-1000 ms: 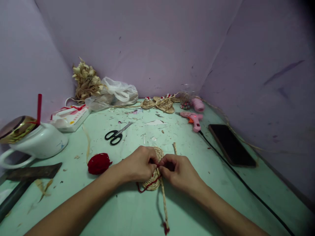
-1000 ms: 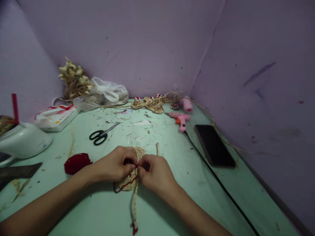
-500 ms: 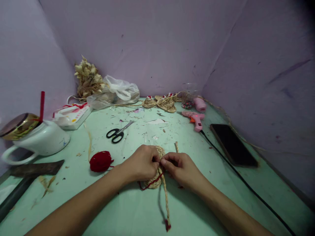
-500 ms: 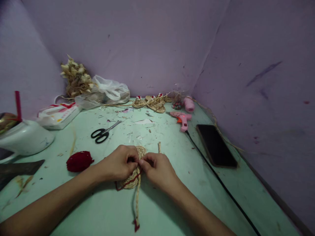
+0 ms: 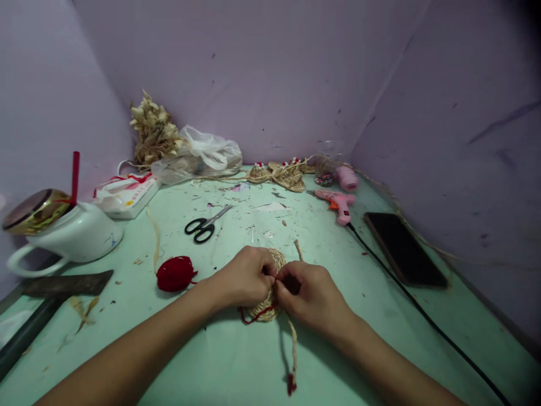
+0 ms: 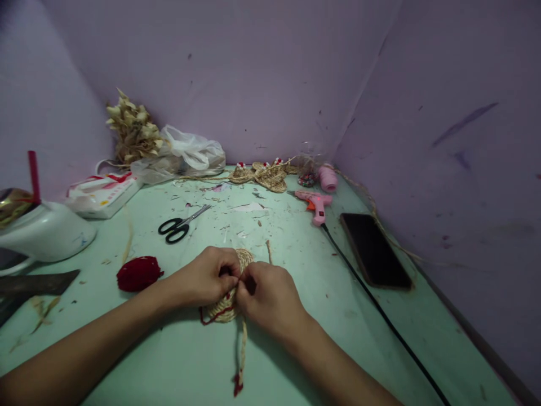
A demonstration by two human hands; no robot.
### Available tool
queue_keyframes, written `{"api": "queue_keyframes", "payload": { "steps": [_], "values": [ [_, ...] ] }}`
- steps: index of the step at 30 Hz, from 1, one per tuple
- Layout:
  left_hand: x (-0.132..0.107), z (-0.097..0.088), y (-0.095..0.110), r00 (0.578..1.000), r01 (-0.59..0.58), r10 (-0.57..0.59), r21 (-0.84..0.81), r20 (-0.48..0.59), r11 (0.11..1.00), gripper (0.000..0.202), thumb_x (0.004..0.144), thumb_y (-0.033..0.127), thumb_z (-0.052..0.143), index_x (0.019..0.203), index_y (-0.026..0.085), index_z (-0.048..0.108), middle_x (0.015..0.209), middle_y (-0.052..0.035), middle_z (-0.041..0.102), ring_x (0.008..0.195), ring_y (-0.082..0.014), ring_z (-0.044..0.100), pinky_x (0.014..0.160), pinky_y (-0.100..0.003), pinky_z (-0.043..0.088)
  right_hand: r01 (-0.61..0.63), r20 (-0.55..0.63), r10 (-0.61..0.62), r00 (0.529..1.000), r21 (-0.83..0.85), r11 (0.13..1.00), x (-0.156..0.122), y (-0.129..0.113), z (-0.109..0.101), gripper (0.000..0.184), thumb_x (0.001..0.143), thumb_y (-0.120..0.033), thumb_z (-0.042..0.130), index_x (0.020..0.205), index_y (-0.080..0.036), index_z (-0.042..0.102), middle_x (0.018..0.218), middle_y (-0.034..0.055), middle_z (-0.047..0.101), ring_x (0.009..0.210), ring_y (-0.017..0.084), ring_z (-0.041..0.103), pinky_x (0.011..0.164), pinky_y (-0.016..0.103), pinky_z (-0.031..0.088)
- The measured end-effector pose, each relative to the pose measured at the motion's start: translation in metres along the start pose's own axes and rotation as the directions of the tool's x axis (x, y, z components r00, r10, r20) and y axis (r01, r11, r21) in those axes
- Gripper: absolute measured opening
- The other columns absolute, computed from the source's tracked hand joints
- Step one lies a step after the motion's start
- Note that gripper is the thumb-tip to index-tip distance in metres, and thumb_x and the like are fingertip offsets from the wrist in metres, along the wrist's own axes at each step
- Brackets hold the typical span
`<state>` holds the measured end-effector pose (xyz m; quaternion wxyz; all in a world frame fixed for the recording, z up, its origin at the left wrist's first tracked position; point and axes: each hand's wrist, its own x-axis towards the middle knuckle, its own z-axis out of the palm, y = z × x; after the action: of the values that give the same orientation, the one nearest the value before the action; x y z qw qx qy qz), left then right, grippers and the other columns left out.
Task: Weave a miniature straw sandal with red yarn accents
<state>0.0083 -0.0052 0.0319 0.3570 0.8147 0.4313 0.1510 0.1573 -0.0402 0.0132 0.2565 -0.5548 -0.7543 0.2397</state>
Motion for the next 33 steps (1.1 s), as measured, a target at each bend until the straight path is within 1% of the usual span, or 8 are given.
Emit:
{"api": "queue_keyframes", "payload": {
  "steps": [3, 8, 14, 20, 23, 25, 29, 33],
  "values": [
    [0.001, -0.001, -0.003, 1.0, -0.027, 0.027, -0.024, 0.007, 0.999, 0.013, 0.06, 0.007, 0.044, 0.057, 0.014, 0.055, 0.06, 0.0004, 0.054, 0.058, -0.0106, 0.049, 0.052, -0.022, 0.036, 0.052, -0.035, -0.054, 0.998, -0.058, 0.997, 0.0, 0.001, 0.004, 0.01, 0.069, -0.014, 0.048, 0.064, -0.017, 0.055, 0.057, -0.0007, 0.055, 0.05, 0.01, 0.047, 0.048, 0.021, 0.032],
    [0.002, -0.003, -0.004, 0.999, -0.045, 0.045, -0.116, 0.002, 0.992, 0.021, 0.067, 0.006, 0.041, 0.067, 0.013, 0.061, 0.064, -0.0001, 0.06, 0.063, -0.011, 0.052, 0.058, -0.021, 0.039, 0.185, -0.08, -0.191, 0.978, -0.085, 0.979, -0.003, 0.006, 0.007, 0.012, 0.076, -0.017, 0.045, 0.076, -0.016, 0.057, 0.062, 0.0008, 0.057, 0.052, 0.01, 0.049, 0.049, 0.02, 0.034],
    [0.002, -0.003, -0.005, 0.998, -0.058, 0.056, -0.074, -0.02, 0.996, 0.022, 0.065, 0.005, 0.045, 0.068, 0.013, 0.065, 0.065, -0.0011, 0.064, 0.064, -0.0121, 0.055, 0.059, -0.022, 0.041, 0.269, -0.104, -0.301, 0.948, -0.243, 0.932, -0.007, 0.01, 0.011, 0.018, 0.081, -0.017, 0.039, 0.077, -0.016, 0.057, 0.063, 0.0023, 0.058, 0.052, 0.011, 0.052, 0.047, 0.021, 0.034],
    [0.007, -0.005, -0.009, 0.996, -0.059, 0.068, -0.129, 0.065, 0.99, 0.025, 0.065, 0.003, 0.045, 0.071, 0.013, 0.066, 0.069, -0.0009, 0.064, 0.065, -0.0115, 0.055, 0.061, -0.021, 0.042, 0.321, -0.146, -0.41, 0.9, -0.413, 0.852, -0.009, 0.009, 0.017, 0.019, 0.078, -0.011, 0.037, 0.07, -0.015, 0.053, 0.057, 0.0025, 0.054, 0.042, 0.011, 0.047, 0.041, 0.023, 0.026],
    [0.01, -0.006, -0.008, 0.99, -0.074, 0.083, -0.074, 0.118, 0.994, 0.022, 0.065, 0.003, 0.045, 0.07, 0.013, 0.064, 0.067, -0.0009, 0.063, 0.064, -0.0115, 0.054, 0.06, -0.021, 0.041, 0.322, -0.176, -0.433, 0.884, -0.442, 0.837, -0.009, 0.008, 0.018, 0.018, 0.076, -0.008, 0.036, 0.069, -0.015, 0.051, 0.054, 0.0014, 0.052, 0.041, 0.011, 0.044, 0.04, 0.023, 0.025],
    [0.009, -0.007, -0.006, 0.99, -0.063, 0.063, 0.002, 0.124, 0.998, 0.019, 0.066, 0.006, 0.044, 0.069, 0.014, 0.062, 0.067, -0.0012, 0.062, 0.063, -0.0119, 0.053, 0.059, -0.022, 0.039, 0.322, -0.191, -0.438, 0.878, -0.442, 0.837, -0.009, 0.008, 0.018, 0.018, 0.075, -0.008, 0.036, 0.069, -0.015, 0.051, 0.053, 0.0012, 0.052, 0.041, 0.011, 0.044, 0.04, 0.023, 0.025],
    [0.005, -0.004, -0.002, 0.996, -0.053, 0.04, 0.179, 0.074, 0.982, 0.011, 0.064, 0.008, 0.046, 0.065, 0.015, 0.055, 0.067, -0.0026, 0.058, 0.061, -0.0126, 0.049, 0.056, -0.023, 0.036, 0.307, -0.206, -0.412, 0.887, -0.403, 0.862, -0.009, 0.009, 0.018, 0.017, 0.074, -0.009, 0.036, 0.068, -0.016, 0.051, 0.054, 0.0015, 0.053, 0.043, 0.012, 0.046, 0.041, 0.023, 0.027],
    [-0.002, 0.0, 0.001, 0.997, -0.071, 0.067, 0.224, 0.026, 0.972, 0.011, 0.061, 0.008, 0.048, 0.066, 0.017, 0.049, 0.066, -0.0015, 0.055, 0.058, -0.0123, 0.046, 0.053, -0.023, 0.034, 0.254, -0.2, -0.339, 0.919, -0.357, 0.899, -0.009, 0.011, 0.02, 0.016, 0.076, -0.013, 0.038, 0.067, -0.016, 0.051, 0.055, 0.0016, 0.054, 0.044, 0.012, 0.048, 0.043, 0.023, 0.03]
  ]
}}
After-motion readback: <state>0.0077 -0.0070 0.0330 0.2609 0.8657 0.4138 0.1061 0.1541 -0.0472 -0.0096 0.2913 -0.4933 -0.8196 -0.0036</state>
